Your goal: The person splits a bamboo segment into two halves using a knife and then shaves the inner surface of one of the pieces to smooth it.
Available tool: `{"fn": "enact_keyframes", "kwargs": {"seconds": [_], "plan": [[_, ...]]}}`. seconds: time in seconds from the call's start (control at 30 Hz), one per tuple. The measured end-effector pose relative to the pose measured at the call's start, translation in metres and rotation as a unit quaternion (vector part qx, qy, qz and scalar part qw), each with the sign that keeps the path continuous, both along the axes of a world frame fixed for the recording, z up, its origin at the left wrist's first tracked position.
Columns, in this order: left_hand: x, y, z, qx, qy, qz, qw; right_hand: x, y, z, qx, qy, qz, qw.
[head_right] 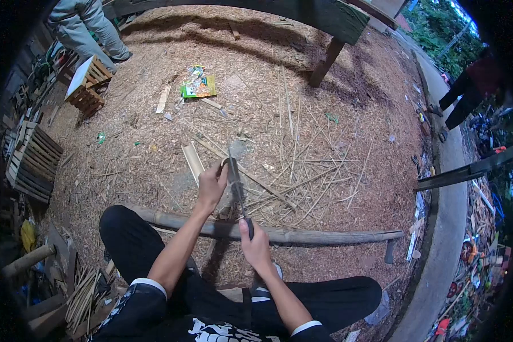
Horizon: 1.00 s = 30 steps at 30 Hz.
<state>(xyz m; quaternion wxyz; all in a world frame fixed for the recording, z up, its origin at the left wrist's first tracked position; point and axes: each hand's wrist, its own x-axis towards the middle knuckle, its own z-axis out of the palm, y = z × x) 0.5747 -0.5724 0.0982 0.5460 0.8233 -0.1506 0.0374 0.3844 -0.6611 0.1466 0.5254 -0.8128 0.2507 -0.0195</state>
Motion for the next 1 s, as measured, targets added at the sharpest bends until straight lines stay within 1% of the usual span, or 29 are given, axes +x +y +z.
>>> {"fn": "enact_keyframes", "kwargs": {"seconds": [0.03, 0.07, 0.13, 0.17, 0.2, 0.27, 0.3, 0.33, 0.37, 0.4, 0.47, 0.5, 0.53, 0.6, 0.63, 0.67, 0.73, 0.77, 0.8, 0.83, 0.87, 0.9, 0.93, 0.97, 1.0], "plan": [[0.002, -0.002, 0.0, -0.011, -0.06, -0.002, 0.998, 0.0, 0.0, 0.003, 0.004, -0.011, -0.006, 1.0], [-0.001, -0.001, -0.006, -0.009, -0.054, -0.002, 0.998, -0.002, -0.001, 0.0, 0.006, -0.005, -0.005, 1.0], [-0.001, 0.003, -0.031, 0.088, -0.065, -0.017, 0.994, 0.0, -0.003, -0.015, 0.044, 0.029, -0.012, 0.999], [-0.002, 0.003, -0.042, 0.058, -0.126, 0.005, 0.99, 0.001, -0.002, -0.02, 0.001, -0.035, -0.006, 0.999], [0.004, 0.0, -0.033, 0.052, -0.135, 0.009, 0.989, 0.005, -0.006, -0.025, -0.004, -0.045, -0.004, 0.999], [0.002, 0.004, -0.025, 0.075, -0.042, -0.021, 0.996, 0.0, -0.005, -0.041, 0.059, -0.02, -0.021, 0.998], [-0.002, 0.006, -0.023, 0.078, -0.039, -0.021, 0.996, 0.004, -0.002, -0.007, 0.124, 0.073, -0.029, 0.989], [-0.002, 0.003, -0.019, 0.055, -0.032, -0.007, 0.998, 0.003, -0.002, -0.006, 0.125, 0.074, -0.03, 0.989], [-0.001, -0.001, -0.016, 0.031, -0.024, 0.004, 0.999, 0.002, -0.002, -0.006, 0.069, 0.027, -0.013, 0.997], [-0.001, -0.005, -0.012, 0.031, -0.022, 0.001, 0.999, 0.001, -0.003, -0.007, 0.011, -0.018, 0.003, 1.0], [-0.003, -0.007, -0.005, -0.014, -0.073, 0.019, 0.997, -0.002, -0.004, -0.014, 0.017, -0.025, -0.007, 1.0], [-0.002, -0.004, -0.018, 0.037, -0.064, -0.007, 0.997, -0.003, -0.002, -0.019, 0.023, -0.037, -0.015, 0.999], [-0.005, 0.0, -0.027, 0.039, -0.064, -0.008, 0.997, -0.004, 0.0, -0.027, 0.026, -0.038, -0.016, 0.999], [-0.014, -0.001, -0.034, 0.028, -0.042, -0.009, 0.999, -0.005, -0.004, -0.034, -0.039, -0.028, -0.006, 0.999], [-0.011, -0.003, -0.035, 0.048, -0.026, -0.008, 0.998, -0.004, -0.004, -0.034, 0.0, -0.041, -0.005, 0.999], [-0.009, -0.004, -0.037, 0.049, -0.026, -0.009, 0.998, -0.004, -0.006, -0.036, 0.001, -0.041, -0.006, 0.999], [-0.007, -0.003, -0.026, 0.067, 0.014, -0.027, 0.997, -0.004, -0.006, -0.035, 0.065, 0.027, -0.022, 0.997], [-0.009, -0.004, -0.021, 0.068, 0.014, -0.031, 0.997, -0.005, -0.006, -0.033, 0.072, 0.022, -0.026, 0.997], [-0.01, -0.007, -0.018, 0.022, 0.009, -0.013, 1.0, -0.006, -0.004, -0.026, 0.07, 0.023, -0.029, 0.997], [-0.011, -0.01, -0.018, -0.024, 0.006, 0.007, 1.0, -0.008, 0.0, -0.018, 0.05, -0.022, -0.035, 0.998], [-0.009, -0.012, -0.019, -0.025, 0.009, 0.008, 1.0, -0.009, 0.002, -0.015, 0.031, -0.065, -0.039, 0.997], [-0.006, -0.012, -0.02, -0.015, -0.002, 0.002, 1.0, -0.009, -0.002, -0.025, 0.032, -0.06, -0.038, 0.997], [-0.008, -0.008, -0.024, -0.002, -0.011, -0.007, 1.0, -0.009, -0.003, -0.037, 0.031, -0.028, -0.036, 0.998], [-0.006, -0.001, -0.036, 0.03, 0.046, -0.046, 0.997, -0.01, -0.003, -0.047, 0.031, -0.001, -0.036, 0.999], [-0.006, 0.001, -0.043, 0.03, 0.042, -0.045, 0.998, -0.008, -0.002, -0.041, 0.031, -0.005, -0.036, 0.999]]}}
